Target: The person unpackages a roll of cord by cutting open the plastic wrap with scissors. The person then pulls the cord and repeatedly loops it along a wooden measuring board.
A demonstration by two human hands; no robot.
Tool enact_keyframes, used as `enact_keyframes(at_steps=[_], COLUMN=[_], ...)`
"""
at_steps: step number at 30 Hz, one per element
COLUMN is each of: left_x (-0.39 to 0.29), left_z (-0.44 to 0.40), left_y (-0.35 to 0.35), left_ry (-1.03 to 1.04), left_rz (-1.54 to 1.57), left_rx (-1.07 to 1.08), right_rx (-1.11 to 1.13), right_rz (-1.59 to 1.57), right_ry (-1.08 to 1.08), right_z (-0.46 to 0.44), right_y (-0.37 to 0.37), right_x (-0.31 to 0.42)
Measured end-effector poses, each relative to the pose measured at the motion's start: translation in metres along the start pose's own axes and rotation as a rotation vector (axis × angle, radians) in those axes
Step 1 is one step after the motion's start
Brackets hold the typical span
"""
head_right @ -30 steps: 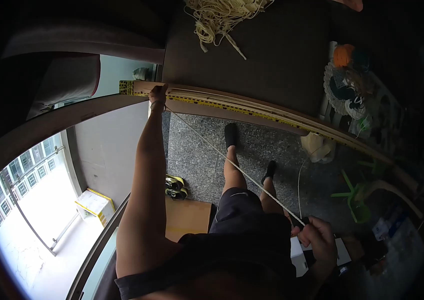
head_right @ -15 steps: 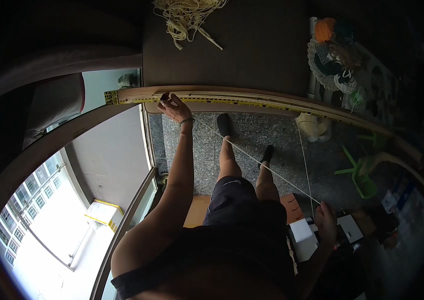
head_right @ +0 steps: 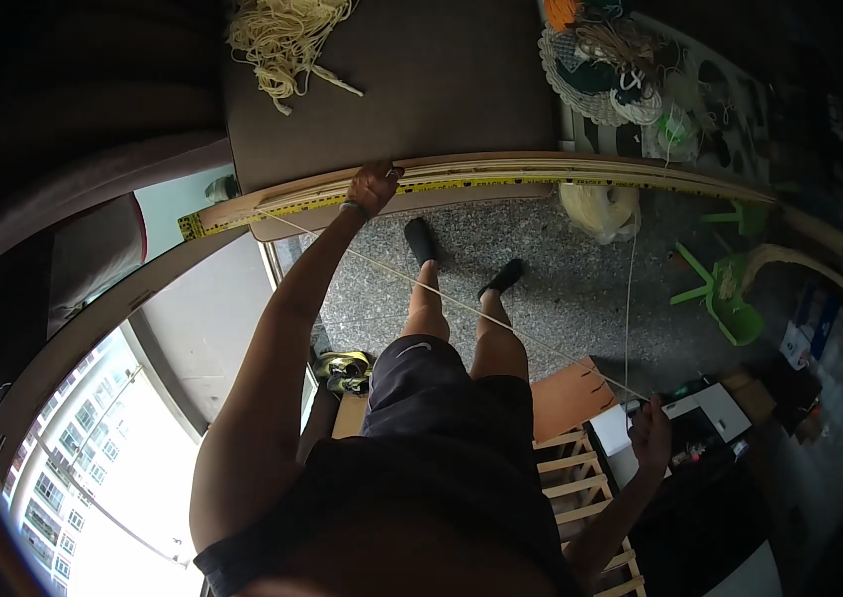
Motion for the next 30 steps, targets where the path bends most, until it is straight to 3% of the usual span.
enact_keyframes(at_steps=[2, 6, 8, 15, 19, 23, 25, 30], left_x=[-0.013, -0.027, -0.027, -0.036, -0.039, -0.039, -0.025, -0.044], left_z=[-0.005, -0.007, -0.007, -0.012, -0.013, -0.010, -0.007, -0.017], left_y=[0.020, 0.043, 0.055, 0.063, 0.073, 0.081, 0.097, 0.076], left_ry=[0.105, 0.118, 0.056, -0.127, -0.130, -0.145, -0.275, -0.171], left_rz=[-0.063, -0.116, -0.174, -0.169, -0.256, -0.236, -0.110, -0.183], left_rx=[0.081, 0.130, 0.229, 0.257, 0.287, 0.307, 0.315, 0.279], right_rx=[0.041, 0.092, 0.112, 0.200, 0.205, 0.219, 0.240, 0.211], right_rz=[-0.005, 0.033, 0.053, 0.046, 0.074, 0.070, 0.064, 0.076], right_ry=[0.009, 0.031, 0.028, 0.037, 0.043, 0.056, 0.050, 0.053], right_z=[-0.007, -0.022, -0.029, -0.047, -0.051, -0.060, -0.062, -0.058], right_y=[-0.005, -0.005, -0.004, -0.014, -0.013, -0.021, -0.021, -0.014], right_x=[-0.001, -0.001, 0.004, 0.013, 0.012, 0.006, 0.005, 0.007])
Point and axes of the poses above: each hand's wrist, its own z-axis away from the middle knuckle, its own y-axis out of the palm, x = y × z, the point moved 6 cm from there along -z, towards the middle knuckle, and after that the axes turned 1 degree about -z, right-handed, at the moved point
